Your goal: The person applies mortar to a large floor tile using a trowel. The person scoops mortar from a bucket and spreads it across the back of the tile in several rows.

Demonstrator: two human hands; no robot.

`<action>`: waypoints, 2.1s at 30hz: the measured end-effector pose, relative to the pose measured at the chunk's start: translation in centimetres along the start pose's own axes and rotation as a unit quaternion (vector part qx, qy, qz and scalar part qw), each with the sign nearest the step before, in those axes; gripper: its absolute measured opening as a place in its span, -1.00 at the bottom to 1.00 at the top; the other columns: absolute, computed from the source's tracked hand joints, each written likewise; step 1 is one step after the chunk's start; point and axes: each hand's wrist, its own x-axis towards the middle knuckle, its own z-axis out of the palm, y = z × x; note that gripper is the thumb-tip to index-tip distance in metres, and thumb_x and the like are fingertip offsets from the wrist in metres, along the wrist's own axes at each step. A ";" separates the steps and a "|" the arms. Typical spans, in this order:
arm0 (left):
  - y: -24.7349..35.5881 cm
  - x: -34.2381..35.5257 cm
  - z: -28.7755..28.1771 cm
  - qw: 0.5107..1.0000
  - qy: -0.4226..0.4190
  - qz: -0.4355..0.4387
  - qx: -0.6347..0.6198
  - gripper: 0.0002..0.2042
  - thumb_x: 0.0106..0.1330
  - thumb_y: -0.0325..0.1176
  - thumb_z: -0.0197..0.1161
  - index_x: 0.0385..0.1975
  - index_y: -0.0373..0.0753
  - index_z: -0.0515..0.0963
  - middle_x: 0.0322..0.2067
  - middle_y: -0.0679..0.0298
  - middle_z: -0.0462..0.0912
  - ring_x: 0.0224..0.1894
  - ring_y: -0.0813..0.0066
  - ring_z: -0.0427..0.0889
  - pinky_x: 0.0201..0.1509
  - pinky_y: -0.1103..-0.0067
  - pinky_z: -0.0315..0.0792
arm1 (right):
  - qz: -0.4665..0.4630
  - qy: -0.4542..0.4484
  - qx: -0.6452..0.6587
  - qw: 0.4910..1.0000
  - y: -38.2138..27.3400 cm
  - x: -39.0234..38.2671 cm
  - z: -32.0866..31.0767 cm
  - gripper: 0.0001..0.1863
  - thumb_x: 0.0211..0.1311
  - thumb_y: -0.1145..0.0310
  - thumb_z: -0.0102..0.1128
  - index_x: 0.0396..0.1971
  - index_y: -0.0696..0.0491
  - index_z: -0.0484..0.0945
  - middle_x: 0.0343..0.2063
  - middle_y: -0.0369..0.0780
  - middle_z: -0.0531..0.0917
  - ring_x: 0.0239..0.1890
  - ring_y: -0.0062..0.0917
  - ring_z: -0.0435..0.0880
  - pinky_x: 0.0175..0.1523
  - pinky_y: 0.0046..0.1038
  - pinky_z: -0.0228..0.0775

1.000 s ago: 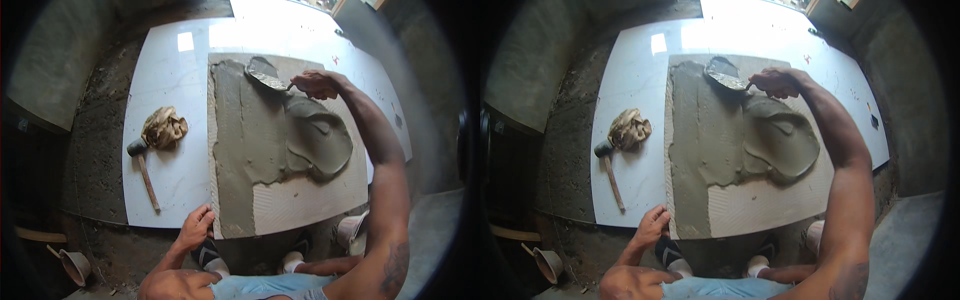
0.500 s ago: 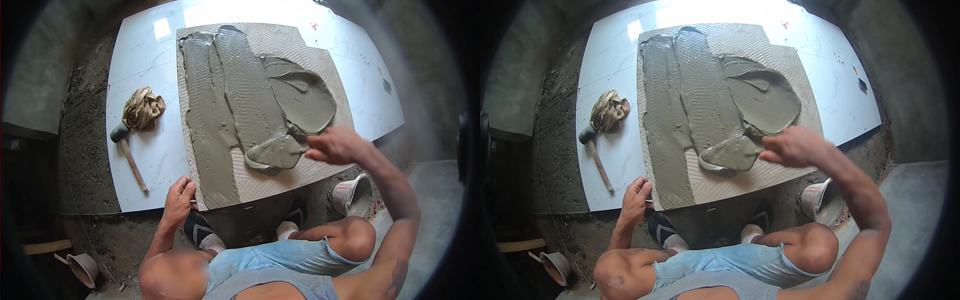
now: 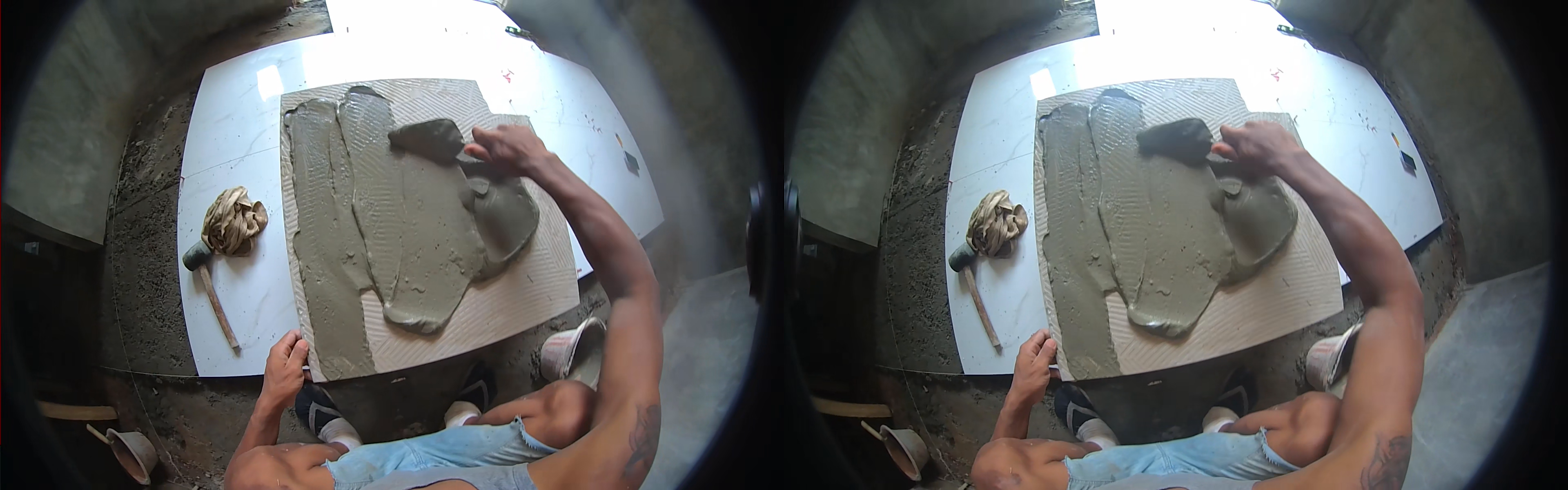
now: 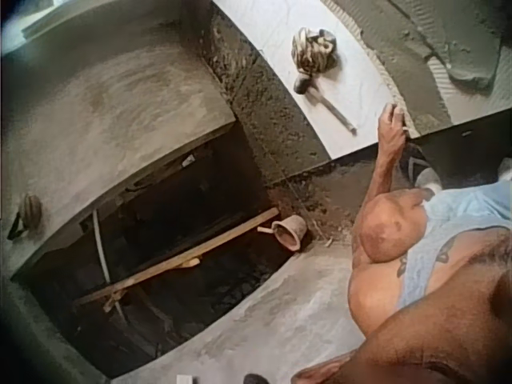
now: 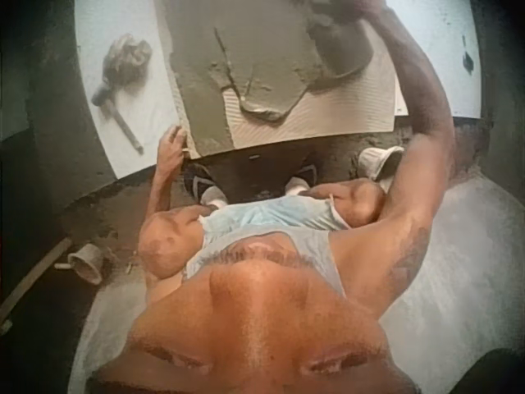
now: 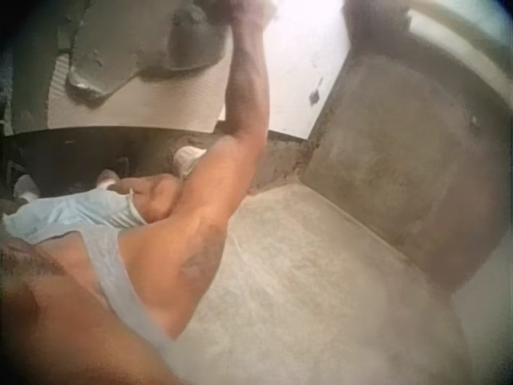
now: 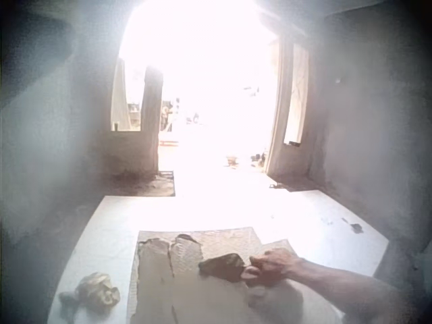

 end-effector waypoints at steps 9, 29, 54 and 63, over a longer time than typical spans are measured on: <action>-0.1 -1.1 0.3 0.998 0.056 -0.027 0.005 -0.81 0.58 -0.30 0.02 -0.21 -0.26 0.52 -0.57 0.57 0.34 -0.57 0.81 0.28 -0.53 0.71 0.24 | 0.028 -0.015 0.239 0.971 5.1 11.7 -1.8 -0.35 0.53 -0.24 -0.16 -0.26 0.08 0.64 -0.71 -0.29 0.43 -0.76 -0.62 0.38 -0.63 -0.39 0.32; -0.3 -0.7 1.4 0.995 0.095 0.019 0.026 -0.76 0.60 -0.30 -0.02 -0.07 -0.30 0.55 -0.47 0.52 0.51 -0.53 0.81 0.35 -0.51 0.73 0.25 | -0.126 -0.081 -0.014 0.989 4.3 -13.5 4.8 -0.41 0.47 -0.33 -0.18 -0.28 -0.08 0.52 -0.69 -0.28 0.56 -0.68 -0.41 0.58 -0.53 -0.20 0.44; 3.1 -1.5 2.5 0.986 0.126 -0.076 0.073 -0.76 0.60 -0.31 -0.01 -0.11 -0.32 0.55 -0.40 0.48 0.54 -0.38 0.78 0.34 -0.31 0.69 0.29 | 0.045 -0.230 0.263 0.936 12.8 2.6 1.5 -0.45 0.53 -0.13 -0.12 -0.42 0.02 0.60 -0.67 -0.35 0.44 -0.68 -0.60 0.44 -0.64 -0.43 0.31; -0.3 -0.7 0.8 0.989 0.118 0.024 0.091 -0.75 0.61 -0.25 0.00 -0.04 -0.28 0.53 -0.34 0.46 0.60 -0.41 0.75 0.51 -0.37 0.67 0.49 | -0.127 -0.137 -0.004 0.982 7.5 -11.6 4.5 -0.41 0.45 -0.34 -0.14 -0.36 -0.07 0.50 -0.63 -0.24 0.59 -0.56 -0.40 0.67 -0.46 -0.20 0.49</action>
